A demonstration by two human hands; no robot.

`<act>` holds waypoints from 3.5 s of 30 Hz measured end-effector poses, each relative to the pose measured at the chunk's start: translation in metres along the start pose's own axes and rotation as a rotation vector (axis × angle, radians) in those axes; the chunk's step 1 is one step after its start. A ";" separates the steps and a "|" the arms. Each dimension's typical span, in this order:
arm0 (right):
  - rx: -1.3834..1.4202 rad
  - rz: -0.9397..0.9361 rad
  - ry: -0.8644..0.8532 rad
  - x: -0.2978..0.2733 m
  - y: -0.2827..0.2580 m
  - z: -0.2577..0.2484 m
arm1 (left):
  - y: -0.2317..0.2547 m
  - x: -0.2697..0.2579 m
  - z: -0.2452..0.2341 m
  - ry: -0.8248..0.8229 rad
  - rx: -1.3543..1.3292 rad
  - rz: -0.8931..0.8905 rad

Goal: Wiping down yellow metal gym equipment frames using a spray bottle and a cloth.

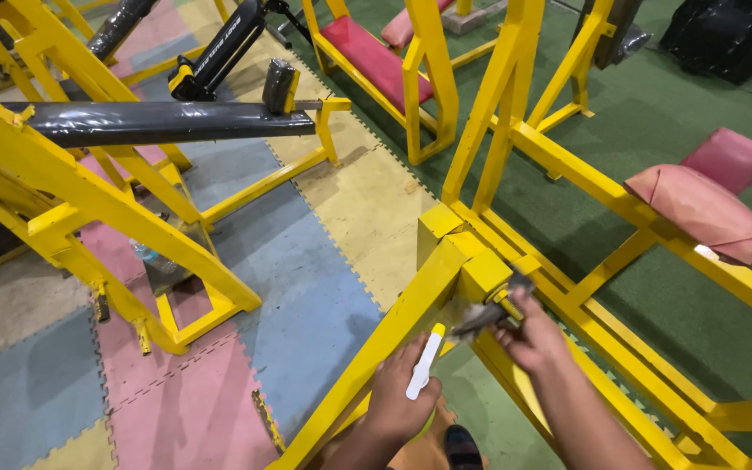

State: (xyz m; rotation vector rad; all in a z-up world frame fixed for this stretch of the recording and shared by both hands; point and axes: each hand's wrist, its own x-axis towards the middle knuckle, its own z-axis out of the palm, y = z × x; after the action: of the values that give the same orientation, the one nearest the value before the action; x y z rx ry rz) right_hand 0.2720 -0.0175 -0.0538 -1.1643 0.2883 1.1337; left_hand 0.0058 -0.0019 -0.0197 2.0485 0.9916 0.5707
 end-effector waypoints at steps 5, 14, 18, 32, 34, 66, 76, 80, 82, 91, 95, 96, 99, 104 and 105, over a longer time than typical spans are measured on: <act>-0.101 -0.296 -0.156 -0.044 -0.047 0.010 | 0.002 -0.001 -0.001 0.008 -0.004 -0.005; -1.470 -1.470 -0.493 -0.082 -0.020 0.055 | 0.006 0.000 -0.010 0.052 0.004 -0.002; -1.954 -1.657 0.048 -0.060 0.009 0.069 | 0.002 0.002 -0.010 0.064 0.014 0.018; -2.105 -0.736 -0.098 -0.068 -0.056 0.128 | 0.018 -0.007 -0.016 0.064 -0.024 0.020; -1.943 -0.827 0.030 -0.055 -0.049 0.118 | 0.016 -0.008 -0.015 0.077 -0.008 0.035; -1.165 -0.172 -0.241 -0.070 -0.051 0.035 | 0.005 0.010 0.001 0.057 0.001 0.102; -0.767 -0.273 0.012 -0.103 -0.054 -0.052 | -0.005 0.023 0.024 -0.002 0.015 0.067; -1.487 -0.536 0.228 -0.093 -0.023 -0.117 | -0.002 0.022 0.026 -0.015 -0.005 0.092; -1.801 -0.674 0.247 -0.106 0.005 -0.118 | 0.003 0.021 0.024 -0.082 -0.048 0.050; -2.154 -1.552 0.154 -0.015 0.118 -0.189 | 0.002 0.014 0.023 -0.095 -0.076 0.039; -2.188 -1.459 0.066 0.029 0.109 -0.138 | -0.008 0.011 0.022 -0.060 -0.120 0.139; -2.169 -1.421 0.038 0.039 0.108 -0.126 | -0.009 0.010 0.021 -0.062 -0.108 0.164; -2.149 -1.323 -0.005 0.047 0.102 -0.104 | -0.015 0.006 0.023 -0.115 -0.051 0.140; -2.114 -1.320 0.131 0.016 0.106 -0.112 | -0.016 0.003 0.027 -0.208 0.011 0.057; -2.086 -1.306 0.211 0.004 0.109 -0.119 | -0.016 0.001 0.029 -0.213 0.036 0.094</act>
State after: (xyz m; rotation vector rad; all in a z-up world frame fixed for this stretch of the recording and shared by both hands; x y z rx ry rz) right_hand 0.2261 -0.1194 -0.1703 -2.4837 -1.7158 -0.3404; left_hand 0.0186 -0.0073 -0.0503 2.1454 0.7894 0.3749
